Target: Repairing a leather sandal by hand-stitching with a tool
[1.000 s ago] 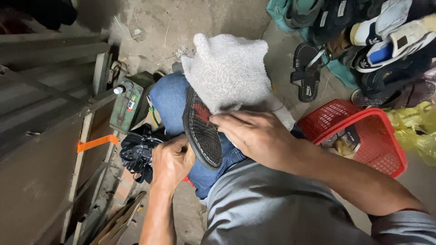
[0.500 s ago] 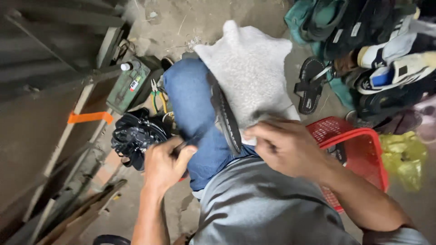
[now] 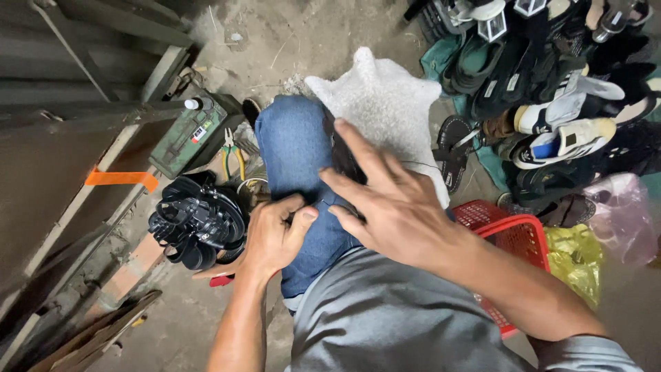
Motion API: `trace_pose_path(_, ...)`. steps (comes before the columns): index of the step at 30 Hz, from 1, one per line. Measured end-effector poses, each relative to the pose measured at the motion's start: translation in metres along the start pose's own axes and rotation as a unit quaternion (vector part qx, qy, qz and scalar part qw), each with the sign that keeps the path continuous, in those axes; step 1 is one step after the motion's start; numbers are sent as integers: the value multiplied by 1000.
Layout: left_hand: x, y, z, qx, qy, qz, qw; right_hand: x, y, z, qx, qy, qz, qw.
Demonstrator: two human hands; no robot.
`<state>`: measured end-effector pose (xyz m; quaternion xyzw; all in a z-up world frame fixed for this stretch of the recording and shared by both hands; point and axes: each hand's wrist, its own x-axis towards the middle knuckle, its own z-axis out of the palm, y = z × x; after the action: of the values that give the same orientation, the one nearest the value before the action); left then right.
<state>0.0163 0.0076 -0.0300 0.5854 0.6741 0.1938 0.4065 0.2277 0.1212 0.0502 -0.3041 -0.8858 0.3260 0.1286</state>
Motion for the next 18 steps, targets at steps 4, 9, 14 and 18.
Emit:
trace_pose_path(4,1,2,2,-5,0,11,1000,6,3,21,-113,35,-5,993)
trace_pose_path(9,3,2,1,-98,6,59,993,4,6,28,-101,64,18,993)
trace_pose_path(14,5,22,1,-240,58,13,969,2,7,25,-45,104,4,994)
trace_pose_path(18,9,32,15,-313,57,-2,948,2,5,19,-26,127,-7,991)
